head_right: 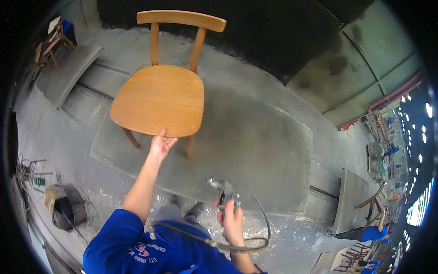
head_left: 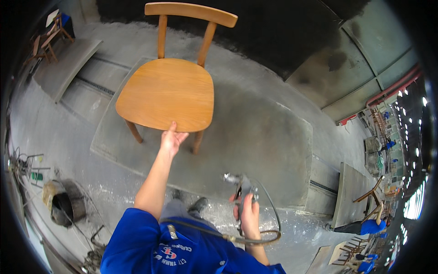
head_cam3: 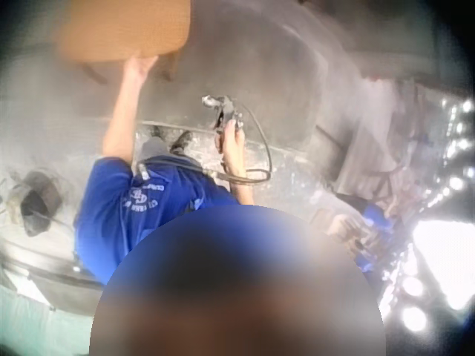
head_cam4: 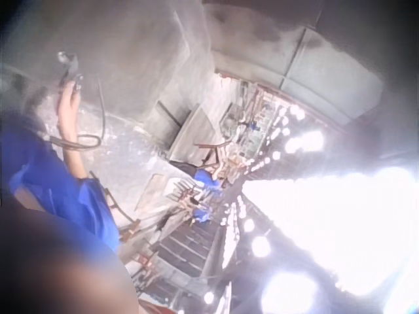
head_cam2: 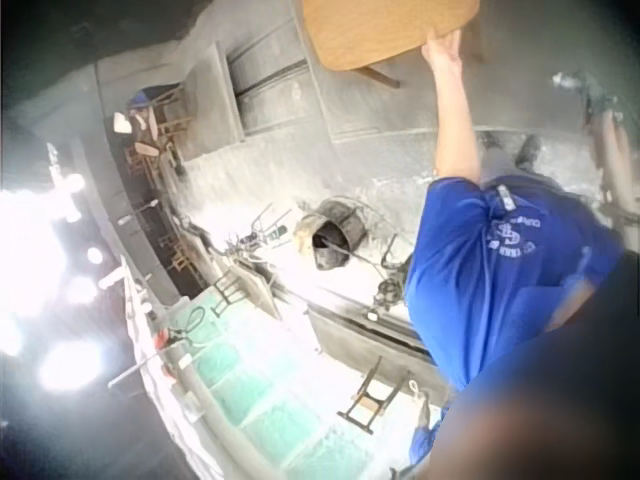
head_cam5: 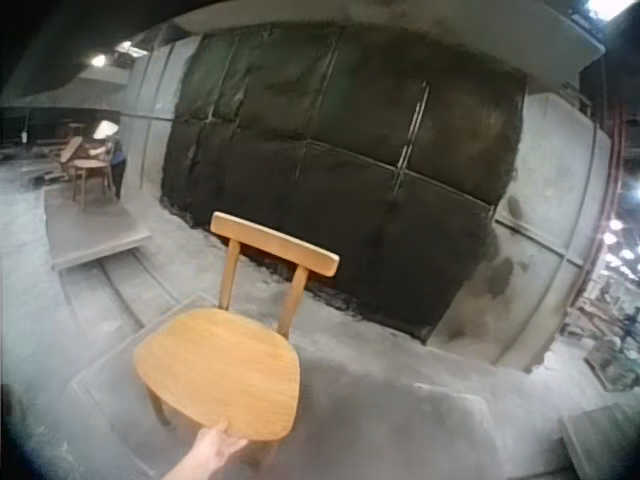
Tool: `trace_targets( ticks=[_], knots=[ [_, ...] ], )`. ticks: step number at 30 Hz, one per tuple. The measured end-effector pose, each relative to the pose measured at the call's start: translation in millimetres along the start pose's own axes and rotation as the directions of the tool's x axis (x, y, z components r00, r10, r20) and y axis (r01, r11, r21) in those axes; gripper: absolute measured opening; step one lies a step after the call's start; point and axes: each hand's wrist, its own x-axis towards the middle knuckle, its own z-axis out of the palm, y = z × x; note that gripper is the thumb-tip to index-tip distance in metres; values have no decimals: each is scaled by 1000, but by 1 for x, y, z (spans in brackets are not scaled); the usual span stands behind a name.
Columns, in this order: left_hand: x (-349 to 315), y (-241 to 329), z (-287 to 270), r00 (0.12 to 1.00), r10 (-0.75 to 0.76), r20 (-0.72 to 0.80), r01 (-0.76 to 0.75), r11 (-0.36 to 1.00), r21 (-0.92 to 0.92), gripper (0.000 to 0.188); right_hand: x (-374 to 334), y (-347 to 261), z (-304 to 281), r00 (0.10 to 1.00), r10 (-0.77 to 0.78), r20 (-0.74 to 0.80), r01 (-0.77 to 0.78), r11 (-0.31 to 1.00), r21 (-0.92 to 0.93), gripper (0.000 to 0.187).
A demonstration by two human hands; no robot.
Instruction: The person sprays a clear finish onto wooden chairs using a spray gun, then wipes the surfaces with a cloth. The person handles multiple chairs, turning them to coat different sides and legs, and moves them between workstations.
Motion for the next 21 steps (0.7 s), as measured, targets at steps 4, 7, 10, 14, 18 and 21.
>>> trace_targets(
  ticks=[4,7,10,14,18,21],
  knots=[
    [-108,-18,8,963,-264,-61,239,723,649,44,39,0,-5,999,-29,-44,32,996,78,60],
    [-135,-6,21,982,98,160,-186,387,903,35,67,-3,4,996,-5,-93,10,999,52,59],
    [-118,2,33,864,332,380,-386,-51,921,34,75,-7,23,1000,16,-3,-16,1000,6,58],
    [-71,3,28,683,352,640,-466,-465,753,44,68,-12,69,985,102,136,-88,990,-108,59],
    [-27,58,-18,794,251,553,-294,-637,712,47,62,-19,108,962,57,266,-19,990,-142,60],
    [-10,122,-65,804,359,474,-66,-738,671,49,59,-23,116,954,188,235,-111,946,-305,60]
  ],
)
